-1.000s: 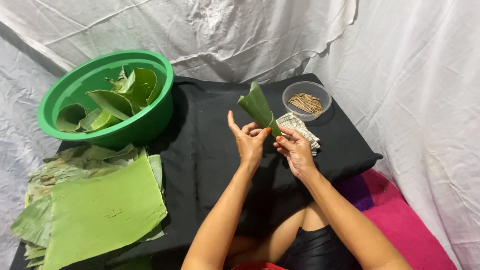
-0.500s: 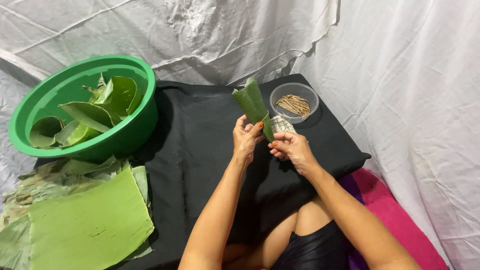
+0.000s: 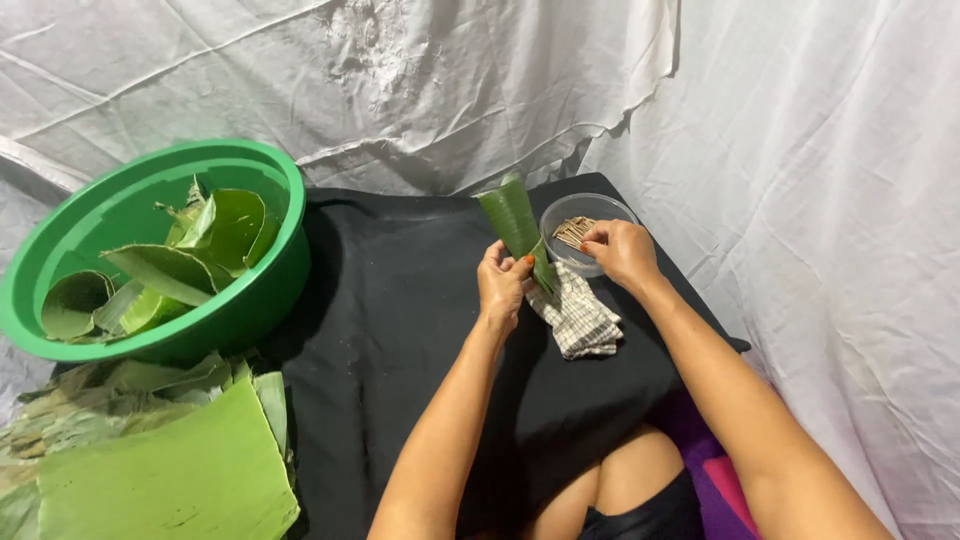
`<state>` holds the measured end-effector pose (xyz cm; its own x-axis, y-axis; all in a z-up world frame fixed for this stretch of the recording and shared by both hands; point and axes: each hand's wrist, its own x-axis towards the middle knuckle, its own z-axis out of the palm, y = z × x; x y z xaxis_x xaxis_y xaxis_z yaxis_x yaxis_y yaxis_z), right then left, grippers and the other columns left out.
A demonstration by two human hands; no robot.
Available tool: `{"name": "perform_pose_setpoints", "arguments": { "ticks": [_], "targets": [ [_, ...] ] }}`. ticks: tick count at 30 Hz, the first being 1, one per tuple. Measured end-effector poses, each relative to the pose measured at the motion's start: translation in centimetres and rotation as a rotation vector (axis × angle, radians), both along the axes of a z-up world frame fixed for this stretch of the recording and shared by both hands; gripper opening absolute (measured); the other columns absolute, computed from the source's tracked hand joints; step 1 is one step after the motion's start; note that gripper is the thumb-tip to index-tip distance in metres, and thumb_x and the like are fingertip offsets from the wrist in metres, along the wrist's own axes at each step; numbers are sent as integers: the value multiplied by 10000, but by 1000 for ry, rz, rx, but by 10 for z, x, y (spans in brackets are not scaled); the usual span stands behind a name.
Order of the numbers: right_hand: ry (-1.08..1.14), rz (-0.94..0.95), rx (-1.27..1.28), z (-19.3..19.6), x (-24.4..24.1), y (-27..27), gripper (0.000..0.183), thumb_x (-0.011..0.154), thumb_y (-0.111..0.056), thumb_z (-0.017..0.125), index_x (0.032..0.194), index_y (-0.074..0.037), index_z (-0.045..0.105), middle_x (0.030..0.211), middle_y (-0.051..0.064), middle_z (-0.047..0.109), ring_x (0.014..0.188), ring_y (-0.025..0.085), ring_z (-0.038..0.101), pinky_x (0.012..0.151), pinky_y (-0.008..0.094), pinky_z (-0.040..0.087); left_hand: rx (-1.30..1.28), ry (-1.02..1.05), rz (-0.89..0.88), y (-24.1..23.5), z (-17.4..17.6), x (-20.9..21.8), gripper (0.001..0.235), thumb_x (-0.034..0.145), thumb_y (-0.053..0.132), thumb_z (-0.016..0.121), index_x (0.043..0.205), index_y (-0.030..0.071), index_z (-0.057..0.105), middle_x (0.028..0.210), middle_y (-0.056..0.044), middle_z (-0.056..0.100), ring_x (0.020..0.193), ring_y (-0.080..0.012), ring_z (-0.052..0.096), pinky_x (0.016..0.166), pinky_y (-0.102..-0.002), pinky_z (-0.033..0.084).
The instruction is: Wiping banana leaves clean with a cloth and folding them into conical shapes, secured with small wooden pins.
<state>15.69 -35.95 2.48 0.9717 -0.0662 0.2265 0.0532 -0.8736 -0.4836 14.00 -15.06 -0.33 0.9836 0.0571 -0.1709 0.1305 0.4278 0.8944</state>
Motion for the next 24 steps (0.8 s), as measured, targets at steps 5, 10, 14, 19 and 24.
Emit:
{"name": "perform_pose_setpoints", "arguments": {
  "ticks": [5, 10, 14, 19, 24],
  "targets": [
    [286, 13, -262, -30, 58, -2, 99, 777, -371, 760, 820, -298, 813, 786, 14, 782, 898, 300, 764, 789, 409, 612, 13, 44, -7, -2, -9, 15, 570, 892, 22, 708, 1424, 99, 518, 975, -94, 693, 809, -215, 722, 681, -397, 660],
    [447, 29, -343, -53, 92, 1, 189, 790, -304, 767, 939, -208, 832, 944, 157, 796, 1027, 381, 747, 852, 501, 604, -3, 62, -25, 1, -15, 21, 545, 910, 41, 686, 1422, 118, 518, 974, -84, 693, 775, -194, 719, 651, -351, 657],
    [521, 73, -327, -68, 105, -2, 229, 751, -288, 760, 944, -190, 833, 985, 162, 794, 1058, 387, 736, 877, 523, 593, 9, 53, -48, 8, -11, 19, 531, 921, 54, 665, 1423, 135, 512, 976, -56, 678, 761, -176, 716, 618, -308, 650],
    [505, 144, -256, -54, 89, -2, 159, 796, -229, 710, 840, -129, 826, 923, 195, 787, 1031, 417, 734, 861, 522, 578, -20, 38, -60, 10, 16, -1, 510, 957, 70, 604, 1443, 168, 480, 1010, -43, 648, 785, -178, 710, 592, -283, 621],
    [370, 146, -153, -11, 56, 0, 235, 848, -207, 630, 944, -54, 781, 911, 244, 774, 1006, 464, 719, 862, 545, 551, -95, -8, -92, 16, 4, -1, 526, 976, 36, 508, 1479, 142, 401, 1152, -129, 639, 945, -354, 752, 724, -456, 648]
  ]
}}
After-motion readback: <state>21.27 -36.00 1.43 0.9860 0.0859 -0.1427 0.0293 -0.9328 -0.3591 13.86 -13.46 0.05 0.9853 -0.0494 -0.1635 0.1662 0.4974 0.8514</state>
